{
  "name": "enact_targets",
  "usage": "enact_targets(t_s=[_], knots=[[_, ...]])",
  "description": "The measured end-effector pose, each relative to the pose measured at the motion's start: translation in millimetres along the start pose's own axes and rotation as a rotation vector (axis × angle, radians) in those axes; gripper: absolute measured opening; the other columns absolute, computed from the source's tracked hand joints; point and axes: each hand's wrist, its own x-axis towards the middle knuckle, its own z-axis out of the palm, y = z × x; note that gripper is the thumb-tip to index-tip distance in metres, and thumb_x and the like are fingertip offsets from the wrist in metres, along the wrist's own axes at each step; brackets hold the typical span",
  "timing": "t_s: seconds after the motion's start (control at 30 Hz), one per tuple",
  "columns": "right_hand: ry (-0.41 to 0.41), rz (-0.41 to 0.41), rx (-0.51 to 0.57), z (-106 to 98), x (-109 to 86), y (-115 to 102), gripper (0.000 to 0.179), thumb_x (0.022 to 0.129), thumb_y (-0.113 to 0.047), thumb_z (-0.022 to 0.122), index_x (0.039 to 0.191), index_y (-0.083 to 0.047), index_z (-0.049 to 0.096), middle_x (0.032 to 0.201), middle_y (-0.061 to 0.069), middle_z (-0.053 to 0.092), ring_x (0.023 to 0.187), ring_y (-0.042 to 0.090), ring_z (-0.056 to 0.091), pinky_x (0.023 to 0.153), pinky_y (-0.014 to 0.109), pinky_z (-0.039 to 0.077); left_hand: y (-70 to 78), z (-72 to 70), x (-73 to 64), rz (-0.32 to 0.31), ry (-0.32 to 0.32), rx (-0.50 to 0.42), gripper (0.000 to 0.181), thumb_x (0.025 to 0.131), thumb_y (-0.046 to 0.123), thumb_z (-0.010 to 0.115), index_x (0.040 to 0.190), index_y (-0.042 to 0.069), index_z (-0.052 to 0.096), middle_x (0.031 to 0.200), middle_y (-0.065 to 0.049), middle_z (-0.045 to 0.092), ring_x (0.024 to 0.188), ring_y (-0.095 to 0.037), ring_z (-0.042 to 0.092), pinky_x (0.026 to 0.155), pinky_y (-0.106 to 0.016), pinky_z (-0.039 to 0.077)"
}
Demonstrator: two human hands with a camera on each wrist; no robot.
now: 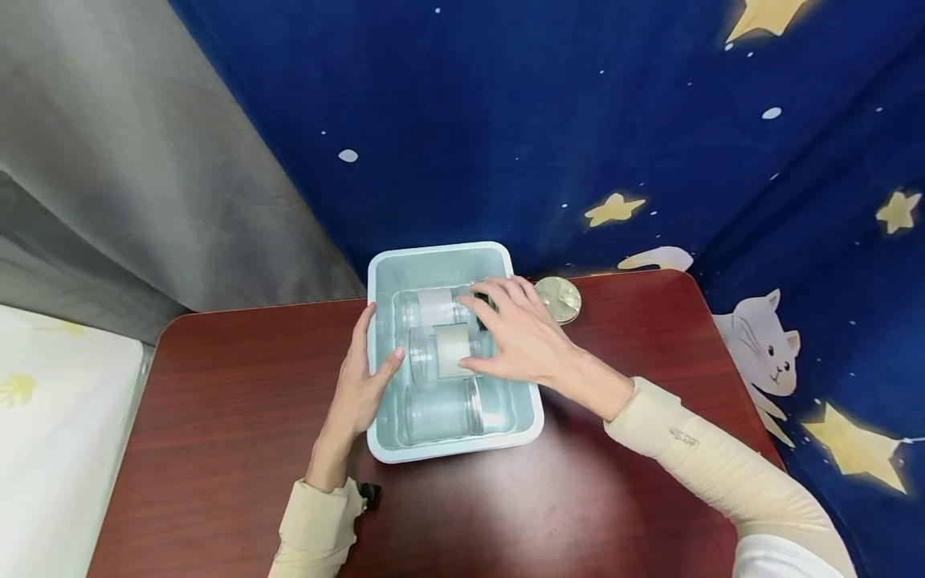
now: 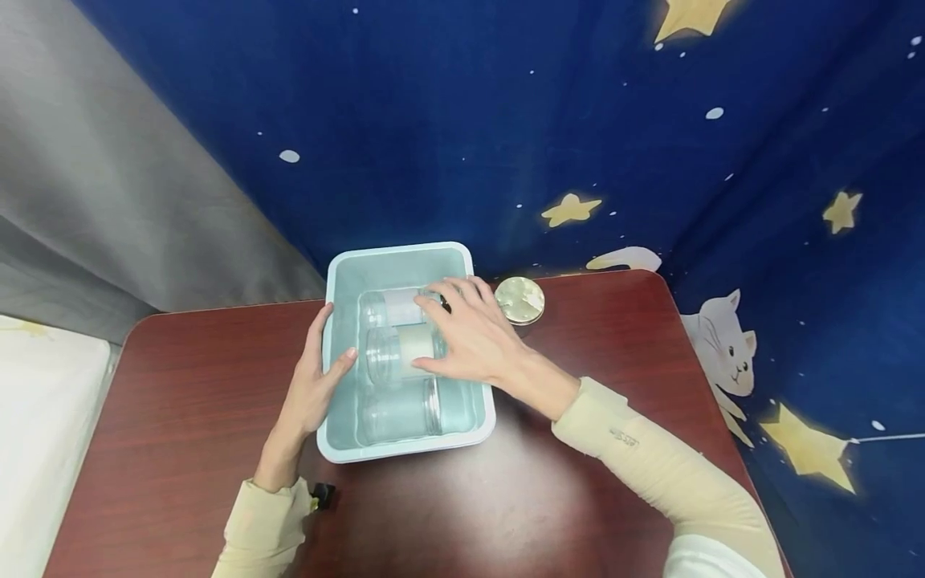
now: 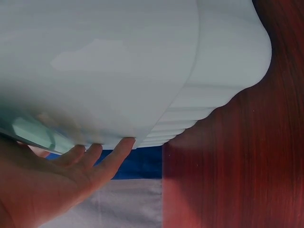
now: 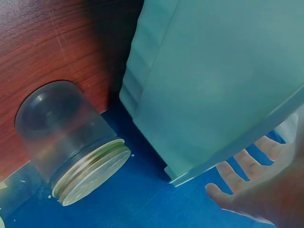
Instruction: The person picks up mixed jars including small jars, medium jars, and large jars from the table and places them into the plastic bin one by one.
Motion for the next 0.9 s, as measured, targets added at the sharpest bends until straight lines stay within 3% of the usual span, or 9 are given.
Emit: enact_targets(t_s=[0.2, 0.47, 0.9], knots=[[0.03, 0.011, 0.006, -1, -5.5, 6, 0.084, 0.077, -0.07, 0.067, 0.139, -0.014, 0.054, 0.138, 0.011, 0.052, 0.129, 0.032, 0.044, 0.111, 0.054, 0.026, -0.2, 0.4, -0.8, -0.007, 0.003, 0.008, 0.074, 0.1, 0.016, 0.059, 0.159, 0.009, 0.016, 0.162, -0.016, 0.021, 0.142, -0.04, 0.03, 0.105, -0.061, 0.033], [0.011, 0.056, 0.009, -5, -11.1, 12, 0.083, 0.078, -0.071, 0.065, 0.141, -0.017, 0.054, 0.141, 0.008, 0.049, 0.132, 0.032, 0.04, 0.112, 0.056, 0.022, -0.4, 1.5, -0.2, 0.01, 0.007, 0.004, 0.074, 0.1, 0.016, 0.059, 0.159, 0.009, 0.016, 0.161, -0.017, 0.021, 0.142, -0.042, 0.031, 0.105, -0.062, 0.034], [0.048, 0.079, 0.011, -7, -17.1, 25, 0.084, 0.077, -0.069, 0.068, 0.14, -0.015, 0.055, 0.141, 0.009, 0.05, 0.133, 0.033, 0.041, 0.111, 0.058, 0.026, 0.5, 0.4, -0.3, 0.006, 0.007, 0.013, 0.074, 0.1, 0.015, 0.059, 0.159, 0.01, 0.016, 0.162, -0.015, 0.02, 0.144, -0.039, 0.028, 0.107, -0.063, 0.03]])
